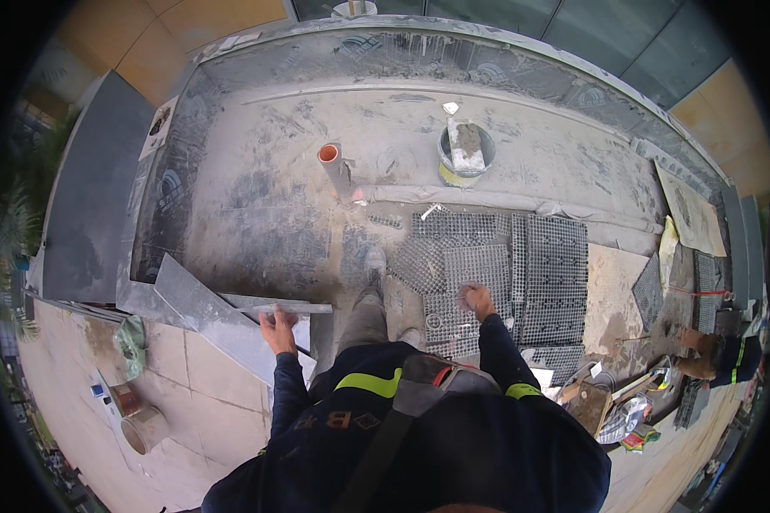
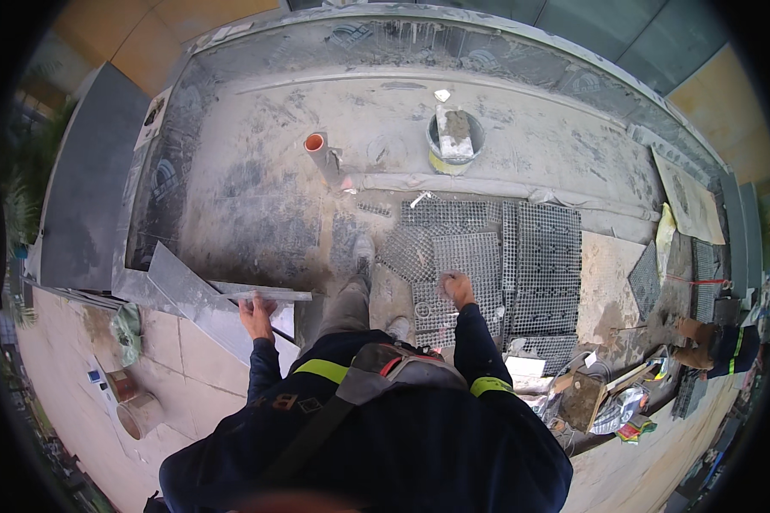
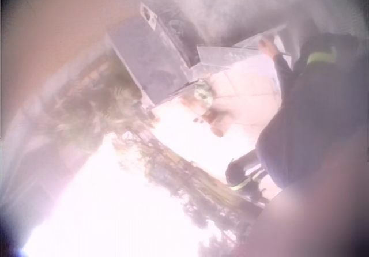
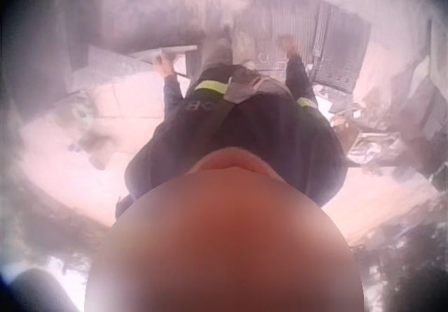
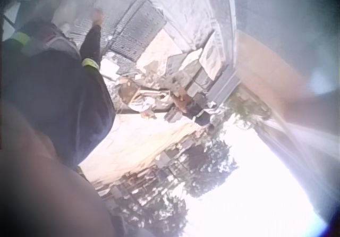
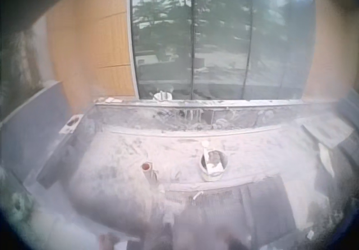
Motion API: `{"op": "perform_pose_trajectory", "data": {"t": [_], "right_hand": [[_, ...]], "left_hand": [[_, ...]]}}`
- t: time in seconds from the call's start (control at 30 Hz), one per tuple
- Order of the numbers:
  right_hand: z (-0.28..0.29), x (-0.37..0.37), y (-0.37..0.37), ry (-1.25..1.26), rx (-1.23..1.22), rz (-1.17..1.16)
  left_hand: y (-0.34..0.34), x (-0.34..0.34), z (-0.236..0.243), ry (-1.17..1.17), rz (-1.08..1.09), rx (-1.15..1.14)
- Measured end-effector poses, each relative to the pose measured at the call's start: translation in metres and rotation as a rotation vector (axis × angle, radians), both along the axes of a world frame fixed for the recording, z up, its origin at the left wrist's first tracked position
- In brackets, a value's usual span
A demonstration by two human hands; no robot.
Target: The person kneels and uses an angle grinder to smooth the edge of a large stone slab. After finishing, they stand, move the slab, and then use a trowel to spread cement on the floor.
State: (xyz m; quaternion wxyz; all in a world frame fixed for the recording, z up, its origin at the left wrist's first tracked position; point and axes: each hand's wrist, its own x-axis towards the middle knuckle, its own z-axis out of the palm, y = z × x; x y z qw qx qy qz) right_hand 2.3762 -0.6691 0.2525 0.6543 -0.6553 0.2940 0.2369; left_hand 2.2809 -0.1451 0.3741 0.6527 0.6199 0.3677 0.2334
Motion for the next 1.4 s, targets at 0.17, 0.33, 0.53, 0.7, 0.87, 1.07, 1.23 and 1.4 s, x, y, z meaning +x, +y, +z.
{"op": "perform_pose_trajectory", "data": {"t": [0.17,0.33,0.53,0.7,0.87,1.07,1.23,1.4], "right_hand": [[-0.046,0.064,-0.02,0.212,-0.091,0.099],[-0.099,0.114,-0.078,0.108,-0.123,0.331],[-0.148,0.203,-0.108,-0.446,-1.077,0.996],[-0.206,0.369,-0.059,-0.58,-1.102,1.106],[-0.214,0.549,-0.094,-0.434,-1.169,1.293],[-0.089,0.88,-0.047,-0.185,-0.618,0.734],[0.061,1.089,-0.032,0.004,-0.162,-0.012],[0.093,1.225,-0.007,-0.085,-0.146,0.059]], "left_hand": [[0.027,0.136,-0.006,0.047,0.003,0.003],[0.057,0.348,-0.016,-0.103,-0.059,-0.027],[0.016,0.608,0.096,-0.268,-0.244,0.035],[0.004,0.753,0.151,-0.251,-0.379,0.162],[-0.04,0.894,0.115,-0.17,-0.512,0.305],[-0.038,1.063,0.075,0.029,-0.429,0.341],[-0.058,1.182,0.104,-0.037,-0.356,0.432],[-0.03,1.308,0.115,-0.097,-0.281,0.378]]}}
